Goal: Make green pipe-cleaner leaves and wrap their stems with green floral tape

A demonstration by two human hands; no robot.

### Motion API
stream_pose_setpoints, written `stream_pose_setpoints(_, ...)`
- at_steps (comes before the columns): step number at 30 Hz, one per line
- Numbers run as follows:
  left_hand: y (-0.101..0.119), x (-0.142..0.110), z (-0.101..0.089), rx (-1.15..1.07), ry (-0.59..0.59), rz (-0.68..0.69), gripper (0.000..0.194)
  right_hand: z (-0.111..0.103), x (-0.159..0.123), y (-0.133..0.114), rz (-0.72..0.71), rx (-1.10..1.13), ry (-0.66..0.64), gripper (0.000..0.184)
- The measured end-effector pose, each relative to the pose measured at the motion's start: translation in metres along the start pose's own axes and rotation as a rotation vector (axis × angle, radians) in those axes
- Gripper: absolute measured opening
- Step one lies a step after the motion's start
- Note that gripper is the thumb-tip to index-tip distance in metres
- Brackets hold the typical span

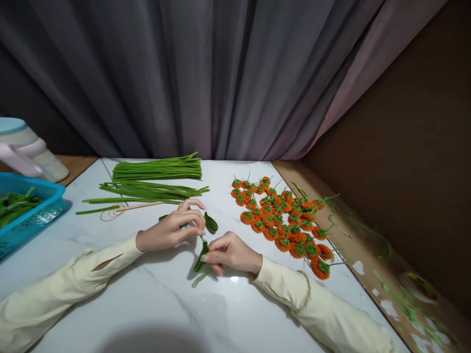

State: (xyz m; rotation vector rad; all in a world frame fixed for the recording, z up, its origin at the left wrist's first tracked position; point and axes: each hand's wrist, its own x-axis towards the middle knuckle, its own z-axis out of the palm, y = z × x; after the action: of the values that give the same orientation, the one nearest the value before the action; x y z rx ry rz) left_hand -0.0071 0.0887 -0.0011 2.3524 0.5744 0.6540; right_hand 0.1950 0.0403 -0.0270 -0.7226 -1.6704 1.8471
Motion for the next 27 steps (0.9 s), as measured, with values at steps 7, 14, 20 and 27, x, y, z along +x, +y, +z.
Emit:
stream_pose_setpoints(7,0.007,-0.001,0.009,0.037,-0.17,-0.048,0.021,0.001,-0.001,0.001,-0.002,-0.004,0.021,0.044)
stream_pose_setpoints(14,0.008,-0.001,0.016,0.023,-0.179,-0.078,0.025,0.0,-0.002,0.001,0.0,-0.059,-0.013,0.043)
stream_pose_setpoints(20,0.016,-0.002,0.011,0.218,0.014,0.011,0.021,0.006,0.004,0.002,-0.186,-0.195,0.159,0.028)
stream_pose_setpoints(27,0.02,-0.008,0.004,0.678,0.295,0.425,0.015,0.002,0.003,-0.007,-0.111,0.008,-0.03,0.025)
